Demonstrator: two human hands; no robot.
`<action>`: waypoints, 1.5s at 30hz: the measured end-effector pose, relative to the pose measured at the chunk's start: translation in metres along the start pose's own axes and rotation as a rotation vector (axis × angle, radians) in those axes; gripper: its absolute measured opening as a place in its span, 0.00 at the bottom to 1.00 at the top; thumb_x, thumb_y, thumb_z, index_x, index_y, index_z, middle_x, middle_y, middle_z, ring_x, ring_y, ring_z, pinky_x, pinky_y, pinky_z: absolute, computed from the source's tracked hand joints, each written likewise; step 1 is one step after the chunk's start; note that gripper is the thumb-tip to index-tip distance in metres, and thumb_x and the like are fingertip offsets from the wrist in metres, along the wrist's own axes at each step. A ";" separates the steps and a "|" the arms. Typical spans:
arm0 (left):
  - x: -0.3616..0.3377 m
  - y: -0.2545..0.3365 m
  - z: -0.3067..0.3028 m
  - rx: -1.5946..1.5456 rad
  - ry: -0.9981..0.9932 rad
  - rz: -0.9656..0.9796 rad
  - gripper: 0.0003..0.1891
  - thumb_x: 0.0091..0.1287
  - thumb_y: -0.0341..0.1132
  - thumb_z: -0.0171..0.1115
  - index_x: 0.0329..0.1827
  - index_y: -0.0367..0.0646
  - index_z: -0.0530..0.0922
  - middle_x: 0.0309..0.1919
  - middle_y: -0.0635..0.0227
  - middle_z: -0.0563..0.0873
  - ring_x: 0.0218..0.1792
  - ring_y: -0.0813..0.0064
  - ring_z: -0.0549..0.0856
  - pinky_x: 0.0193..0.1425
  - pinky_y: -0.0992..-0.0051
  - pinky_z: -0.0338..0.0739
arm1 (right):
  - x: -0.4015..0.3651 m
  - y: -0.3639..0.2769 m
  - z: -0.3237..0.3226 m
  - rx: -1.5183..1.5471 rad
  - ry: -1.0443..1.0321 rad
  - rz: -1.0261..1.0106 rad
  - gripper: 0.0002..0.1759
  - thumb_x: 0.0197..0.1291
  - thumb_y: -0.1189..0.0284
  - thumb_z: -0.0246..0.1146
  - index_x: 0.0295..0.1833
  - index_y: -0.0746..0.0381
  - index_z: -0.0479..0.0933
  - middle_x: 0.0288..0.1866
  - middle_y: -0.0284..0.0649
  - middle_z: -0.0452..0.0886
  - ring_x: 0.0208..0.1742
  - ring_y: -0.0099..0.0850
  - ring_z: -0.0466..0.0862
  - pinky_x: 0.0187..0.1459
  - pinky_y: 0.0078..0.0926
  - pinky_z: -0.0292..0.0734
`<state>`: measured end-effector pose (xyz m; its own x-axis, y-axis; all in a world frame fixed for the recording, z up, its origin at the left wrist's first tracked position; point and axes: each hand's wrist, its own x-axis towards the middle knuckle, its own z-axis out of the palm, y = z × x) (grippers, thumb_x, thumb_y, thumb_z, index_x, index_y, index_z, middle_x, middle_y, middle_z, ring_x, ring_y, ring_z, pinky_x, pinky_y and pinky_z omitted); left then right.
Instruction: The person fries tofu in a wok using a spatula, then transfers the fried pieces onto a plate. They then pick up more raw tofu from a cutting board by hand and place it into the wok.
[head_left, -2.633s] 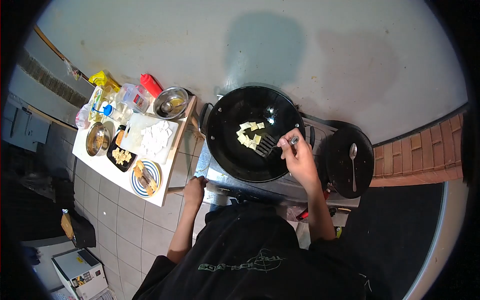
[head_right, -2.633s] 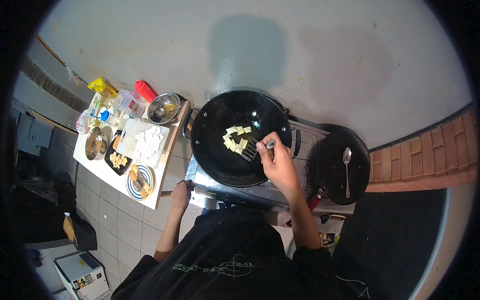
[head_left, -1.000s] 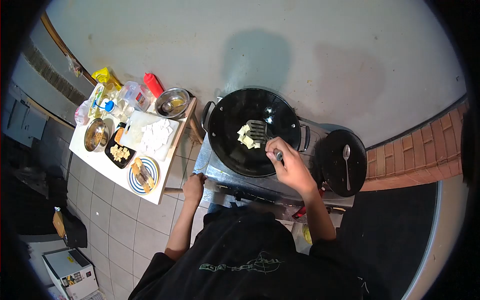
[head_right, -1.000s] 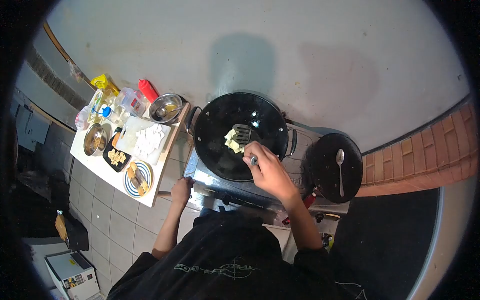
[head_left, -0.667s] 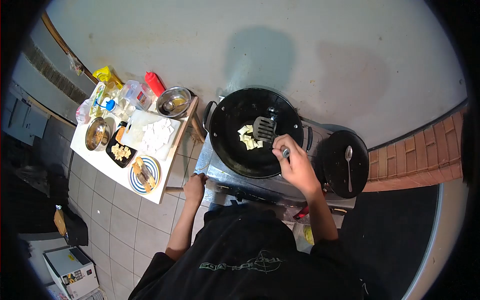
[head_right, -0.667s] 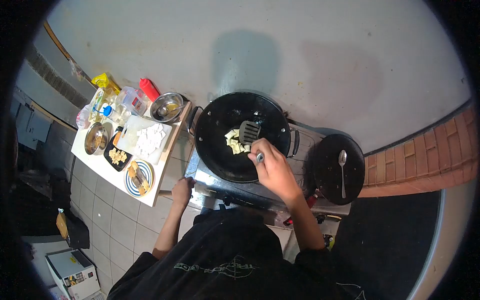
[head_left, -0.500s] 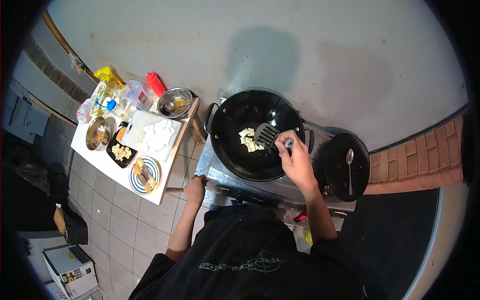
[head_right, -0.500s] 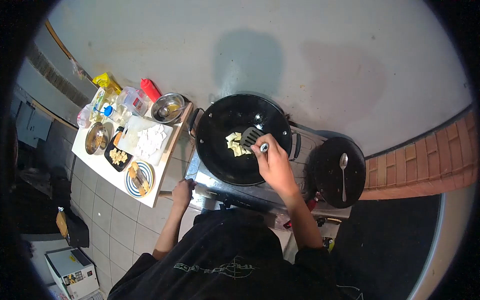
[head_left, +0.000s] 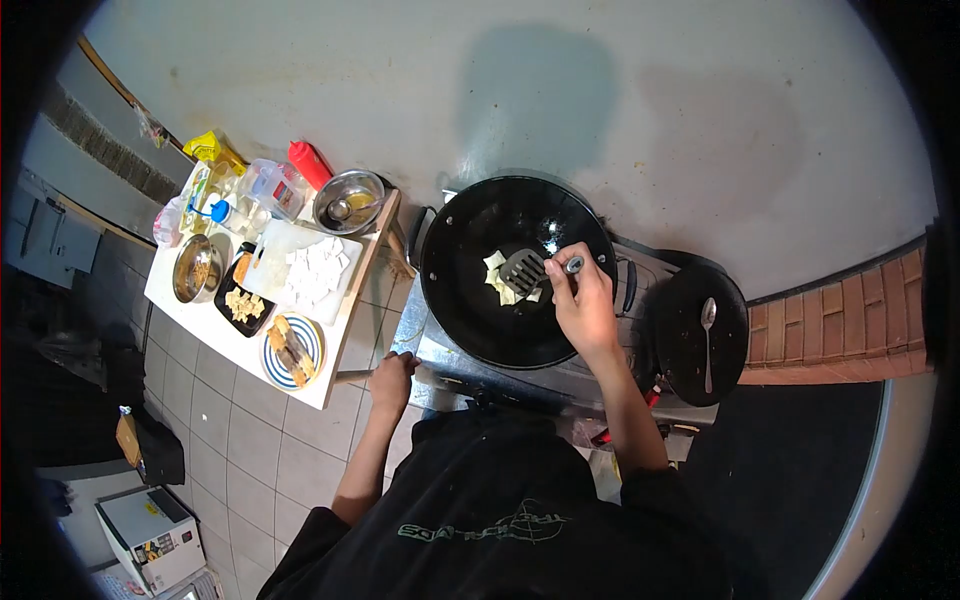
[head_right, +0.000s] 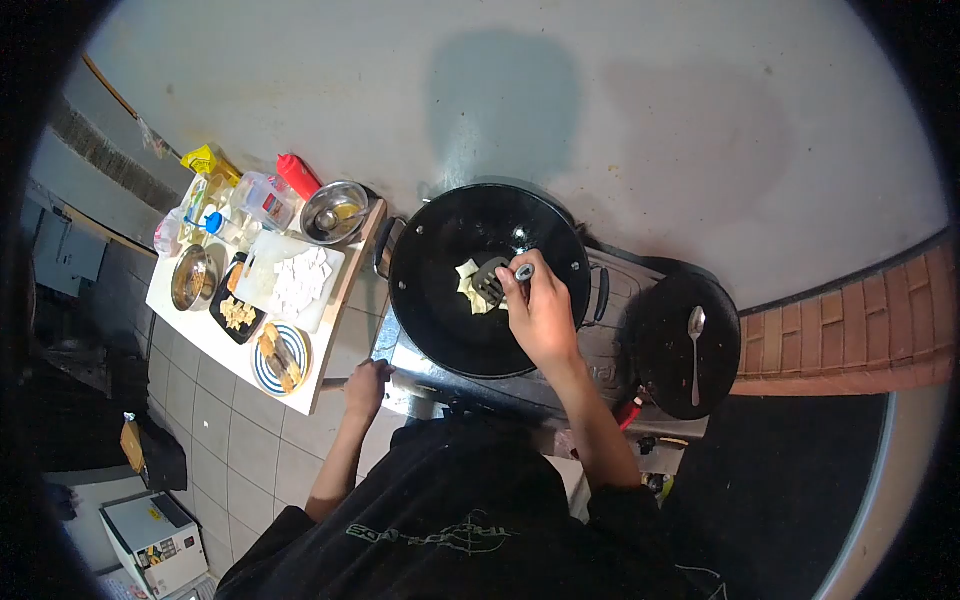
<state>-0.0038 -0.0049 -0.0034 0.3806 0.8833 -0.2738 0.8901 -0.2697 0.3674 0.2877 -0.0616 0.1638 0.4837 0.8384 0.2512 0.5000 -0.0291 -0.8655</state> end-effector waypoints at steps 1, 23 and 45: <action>0.000 0.000 0.000 0.001 -0.001 0.000 0.14 0.68 0.47 0.58 0.35 0.46 0.83 0.35 0.57 0.84 0.37 0.50 0.85 0.37 0.52 0.79 | 0.001 0.000 0.000 -0.013 0.006 0.001 0.10 0.67 0.71 0.61 0.38 0.65 0.69 0.24 0.41 0.72 0.22 0.27 0.70 0.27 0.27 0.67; 0.001 -0.003 0.002 -0.069 -0.010 -0.002 0.14 0.69 0.45 0.58 0.34 0.45 0.82 0.34 0.56 0.83 0.38 0.50 0.84 0.37 0.52 0.77 | 0.012 0.009 0.009 0.103 0.113 0.032 0.10 0.69 0.70 0.59 0.39 0.65 0.71 0.22 0.39 0.73 0.21 0.24 0.73 0.26 0.25 0.70; 0.002 -0.005 0.007 -0.088 -0.022 -0.043 0.14 0.69 0.47 0.58 0.36 0.46 0.83 0.35 0.57 0.84 0.38 0.51 0.85 0.38 0.53 0.78 | 0.003 -0.003 -0.016 -0.039 0.046 -0.019 0.09 0.69 0.71 0.58 0.41 0.66 0.69 0.27 0.44 0.72 0.25 0.35 0.72 0.31 0.30 0.69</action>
<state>-0.0062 -0.0044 -0.0118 0.3494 0.8841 -0.3103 0.8806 -0.1967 0.4311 0.2990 -0.0674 0.1743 0.5064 0.8129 0.2879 0.5365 -0.0356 -0.8431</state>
